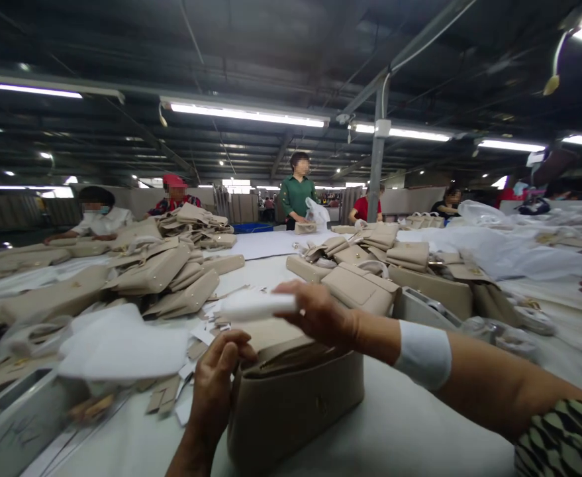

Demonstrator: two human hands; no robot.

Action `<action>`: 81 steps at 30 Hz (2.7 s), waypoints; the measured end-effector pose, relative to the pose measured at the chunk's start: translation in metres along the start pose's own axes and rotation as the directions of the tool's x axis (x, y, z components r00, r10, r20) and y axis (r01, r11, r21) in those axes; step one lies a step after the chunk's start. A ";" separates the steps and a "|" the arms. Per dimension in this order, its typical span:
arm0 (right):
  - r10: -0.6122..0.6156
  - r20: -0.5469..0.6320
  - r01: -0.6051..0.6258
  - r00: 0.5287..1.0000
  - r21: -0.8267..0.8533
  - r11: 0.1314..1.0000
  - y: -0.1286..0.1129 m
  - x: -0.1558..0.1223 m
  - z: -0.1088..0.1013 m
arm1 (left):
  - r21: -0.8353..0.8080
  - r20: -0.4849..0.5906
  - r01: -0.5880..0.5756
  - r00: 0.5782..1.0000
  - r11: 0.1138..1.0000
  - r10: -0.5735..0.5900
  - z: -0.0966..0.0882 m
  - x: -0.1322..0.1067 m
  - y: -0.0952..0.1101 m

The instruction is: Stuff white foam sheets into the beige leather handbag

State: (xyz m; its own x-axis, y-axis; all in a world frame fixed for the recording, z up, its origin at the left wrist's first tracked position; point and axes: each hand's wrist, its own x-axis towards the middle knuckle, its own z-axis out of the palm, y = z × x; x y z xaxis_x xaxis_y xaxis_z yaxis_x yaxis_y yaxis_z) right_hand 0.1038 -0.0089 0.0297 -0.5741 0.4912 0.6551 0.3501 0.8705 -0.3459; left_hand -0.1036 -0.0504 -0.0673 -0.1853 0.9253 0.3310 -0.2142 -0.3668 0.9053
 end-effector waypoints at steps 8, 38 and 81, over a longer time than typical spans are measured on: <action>0.733 -0.337 -0.492 0.591 0.569 0.659 0.069 -0.071 -0.020 | 0.692 0.427 -0.453 0.884 0.562 0.187 0.013 -0.004 0.007; 0.578 -0.273 -0.458 0.769 0.395 0.797 0.052 -0.100 -0.013 | 0.864 0.475 -0.492 0.867 -0.111 -0.149 0.076 -0.043 0.051; 0.394 0.378 -0.543 0.838 0.503 0.672 0.019 -0.087 -0.049 | 0.909 0.412 -0.362 0.856 0.206 -0.312 0.063 -0.014 0.059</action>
State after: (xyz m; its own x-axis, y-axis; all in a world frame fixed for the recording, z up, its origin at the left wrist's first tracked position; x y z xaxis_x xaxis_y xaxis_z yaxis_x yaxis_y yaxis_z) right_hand 0.1966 -0.0363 -0.0014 -0.6231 0.7659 0.1589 0.1745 0.3341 -0.9262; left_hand -0.0530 -0.0790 -0.0017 0.3030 0.9466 0.1106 0.8950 -0.3225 0.3082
